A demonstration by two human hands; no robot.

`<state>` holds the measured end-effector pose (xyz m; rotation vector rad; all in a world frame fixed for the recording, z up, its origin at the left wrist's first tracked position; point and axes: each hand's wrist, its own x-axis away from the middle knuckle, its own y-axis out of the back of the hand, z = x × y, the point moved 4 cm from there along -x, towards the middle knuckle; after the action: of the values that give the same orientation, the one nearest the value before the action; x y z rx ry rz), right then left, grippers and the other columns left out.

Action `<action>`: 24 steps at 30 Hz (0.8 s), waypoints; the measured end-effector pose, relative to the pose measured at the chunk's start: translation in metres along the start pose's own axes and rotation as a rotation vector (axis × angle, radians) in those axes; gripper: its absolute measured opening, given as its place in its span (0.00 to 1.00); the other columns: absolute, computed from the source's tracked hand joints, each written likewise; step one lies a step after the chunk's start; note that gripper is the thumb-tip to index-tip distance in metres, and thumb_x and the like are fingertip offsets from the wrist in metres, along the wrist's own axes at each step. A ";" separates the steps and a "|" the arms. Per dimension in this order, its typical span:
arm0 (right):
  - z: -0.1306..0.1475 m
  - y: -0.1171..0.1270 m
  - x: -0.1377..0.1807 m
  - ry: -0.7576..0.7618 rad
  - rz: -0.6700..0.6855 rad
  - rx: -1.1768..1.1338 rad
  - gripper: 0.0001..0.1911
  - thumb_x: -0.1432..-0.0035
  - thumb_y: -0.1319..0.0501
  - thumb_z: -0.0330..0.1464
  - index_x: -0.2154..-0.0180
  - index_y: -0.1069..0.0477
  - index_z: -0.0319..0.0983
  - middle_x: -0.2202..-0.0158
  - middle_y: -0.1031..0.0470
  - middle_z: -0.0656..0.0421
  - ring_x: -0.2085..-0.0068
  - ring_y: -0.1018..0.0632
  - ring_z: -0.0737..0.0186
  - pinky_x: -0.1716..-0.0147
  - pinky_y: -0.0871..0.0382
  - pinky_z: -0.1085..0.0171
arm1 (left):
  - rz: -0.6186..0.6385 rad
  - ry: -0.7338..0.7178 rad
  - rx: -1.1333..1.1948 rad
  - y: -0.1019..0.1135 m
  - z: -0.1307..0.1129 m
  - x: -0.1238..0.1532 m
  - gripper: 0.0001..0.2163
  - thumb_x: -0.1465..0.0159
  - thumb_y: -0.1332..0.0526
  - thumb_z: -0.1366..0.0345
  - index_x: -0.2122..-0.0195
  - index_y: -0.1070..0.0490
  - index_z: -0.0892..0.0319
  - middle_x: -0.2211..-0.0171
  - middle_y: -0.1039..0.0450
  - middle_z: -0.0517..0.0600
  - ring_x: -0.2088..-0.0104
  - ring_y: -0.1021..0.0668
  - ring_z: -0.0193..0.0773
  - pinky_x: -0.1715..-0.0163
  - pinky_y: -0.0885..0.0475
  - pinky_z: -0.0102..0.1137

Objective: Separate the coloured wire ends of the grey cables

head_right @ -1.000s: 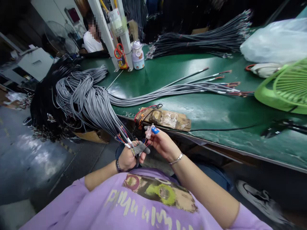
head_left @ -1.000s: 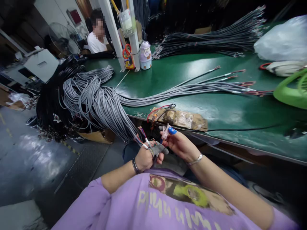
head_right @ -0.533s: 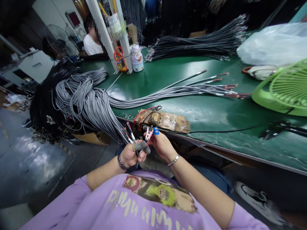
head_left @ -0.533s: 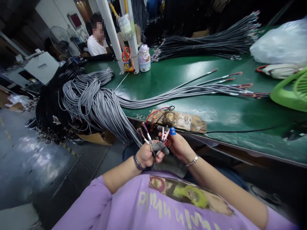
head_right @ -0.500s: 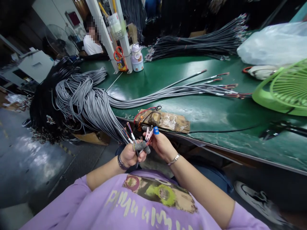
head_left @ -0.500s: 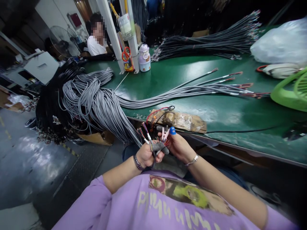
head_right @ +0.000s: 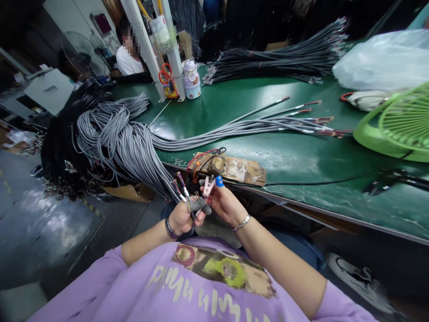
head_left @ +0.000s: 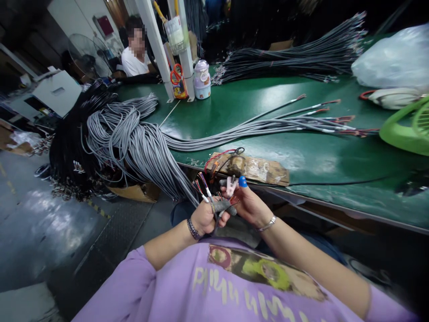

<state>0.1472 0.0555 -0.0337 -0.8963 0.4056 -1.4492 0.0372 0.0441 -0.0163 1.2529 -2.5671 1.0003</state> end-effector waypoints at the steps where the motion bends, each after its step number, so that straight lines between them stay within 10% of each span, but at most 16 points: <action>1: 0.001 0.000 0.002 -0.004 0.026 0.018 0.23 0.49 0.38 0.55 0.70 0.26 0.41 0.70 0.22 0.58 0.73 0.26 0.65 0.71 0.30 0.65 | -0.023 -0.016 -0.025 0.001 0.000 0.002 0.20 0.53 0.31 0.49 0.75 0.28 0.65 0.88 0.36 0.44 0.89 0.38 0.26 0.89 0.46 0.25; 12: 0.041 0.007 0.039 -0.124 0.296 0.922 0.23 0.52 0.34 0.50 0.72 0.27 0.35 0.74 0.28 0.59 0.73 0.31 0.66 0.73 0.38 0.66 | -0.132 -0.091 -0.344 0.006 0.012 0.021 0.24 0.52 0.33 0.43 0.72 0.29 0.64 0.83 0.31 0.46 0.86 0.31 0.28 0.84 0.34 0.25; 24: 0.030 -0.024 0.036 0.015 0.346 0.964 0.17 0.52 0.32 0.44 0.76 0.28 0.37 0.79 0.30 0.63 0.76 0.34 0.68 0.75 0.40 0.67 | -0.021 0.033 -0.437 0.007 0.020 0.020 0.19 0.49 0.33 0.50 0.77 0.30 0.64 0.82 0.29 0.50 0.84 0.27 0.31 0.82 0.33 0.26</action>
<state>0.1576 0.0325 0.0122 -0.0278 -0.1448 -1.1246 0.0222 0.0216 -0.0277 1.1242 -2.5465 0.4129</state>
